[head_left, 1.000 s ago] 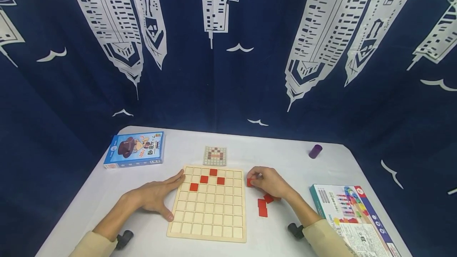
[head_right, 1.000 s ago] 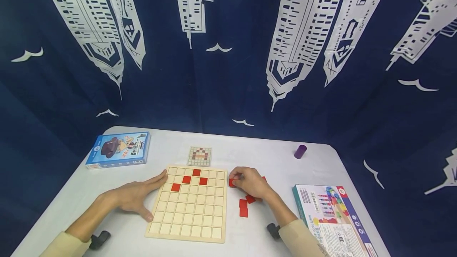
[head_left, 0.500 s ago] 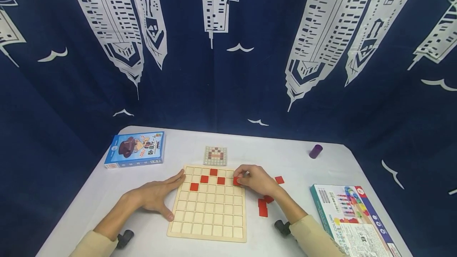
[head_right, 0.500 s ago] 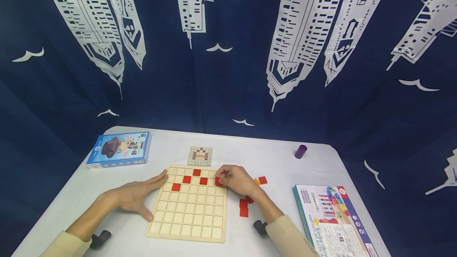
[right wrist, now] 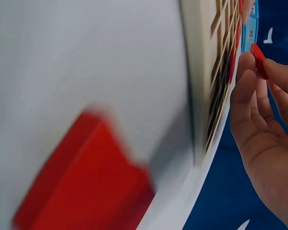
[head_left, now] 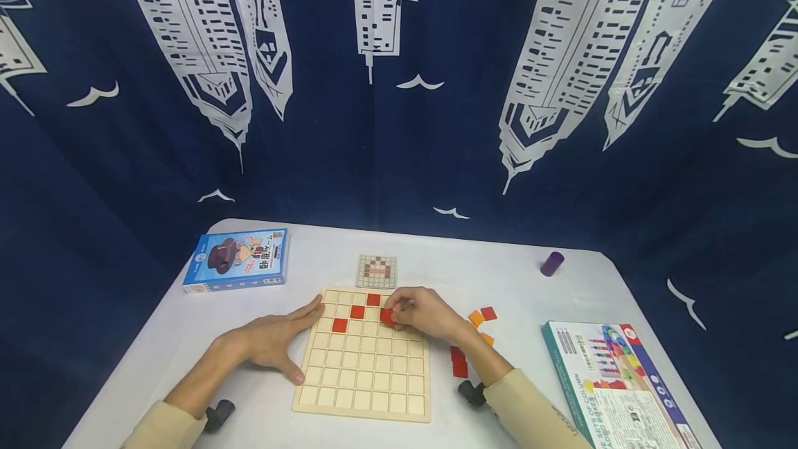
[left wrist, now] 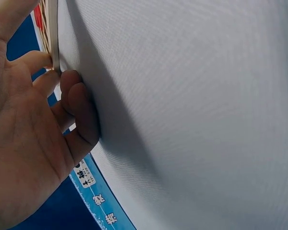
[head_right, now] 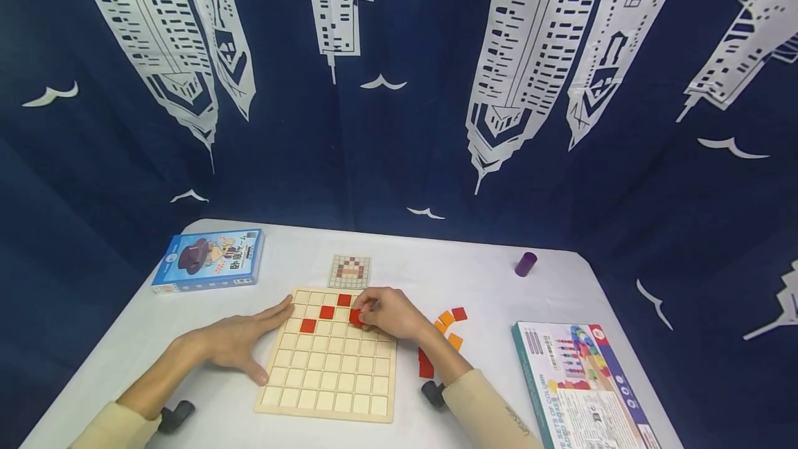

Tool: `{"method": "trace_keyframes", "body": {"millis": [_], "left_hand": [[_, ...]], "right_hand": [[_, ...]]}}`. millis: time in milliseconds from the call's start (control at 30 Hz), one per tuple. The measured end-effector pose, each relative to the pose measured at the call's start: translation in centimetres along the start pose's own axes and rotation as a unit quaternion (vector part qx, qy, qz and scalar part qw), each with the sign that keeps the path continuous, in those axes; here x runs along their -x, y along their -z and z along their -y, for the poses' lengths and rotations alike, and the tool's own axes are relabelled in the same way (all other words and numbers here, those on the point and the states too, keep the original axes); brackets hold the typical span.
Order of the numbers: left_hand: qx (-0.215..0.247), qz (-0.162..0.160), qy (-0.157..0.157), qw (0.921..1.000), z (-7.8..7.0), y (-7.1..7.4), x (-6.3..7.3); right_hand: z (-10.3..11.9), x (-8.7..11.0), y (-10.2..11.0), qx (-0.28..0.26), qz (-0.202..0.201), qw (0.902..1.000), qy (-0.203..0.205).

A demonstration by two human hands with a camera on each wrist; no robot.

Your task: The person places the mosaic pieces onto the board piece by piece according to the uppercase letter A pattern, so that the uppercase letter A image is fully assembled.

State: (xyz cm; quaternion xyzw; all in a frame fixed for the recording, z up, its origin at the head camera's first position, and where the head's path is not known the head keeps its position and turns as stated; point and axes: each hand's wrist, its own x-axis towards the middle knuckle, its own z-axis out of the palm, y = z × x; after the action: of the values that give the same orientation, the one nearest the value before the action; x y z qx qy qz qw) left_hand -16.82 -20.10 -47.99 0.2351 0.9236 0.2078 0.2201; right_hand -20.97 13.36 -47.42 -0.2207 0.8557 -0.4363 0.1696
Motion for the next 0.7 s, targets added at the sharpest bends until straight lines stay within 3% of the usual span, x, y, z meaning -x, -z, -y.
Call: {"method": "trace_keyframes", "body": {"millis": [400,700], "left_hand": [[0.006,0.006,0.005,1.0000,0.1,0.0,0.0],[0.006,0.009,0.001,0.9999,0.0,0.1,0.2]], "right_hand": [[2.5,-1.8,-3.1,-0.011,0.072,0.9968,0.034],[3.7,-2.8,-5.3,-0.004,0.092,0.9942,0.056]]}}
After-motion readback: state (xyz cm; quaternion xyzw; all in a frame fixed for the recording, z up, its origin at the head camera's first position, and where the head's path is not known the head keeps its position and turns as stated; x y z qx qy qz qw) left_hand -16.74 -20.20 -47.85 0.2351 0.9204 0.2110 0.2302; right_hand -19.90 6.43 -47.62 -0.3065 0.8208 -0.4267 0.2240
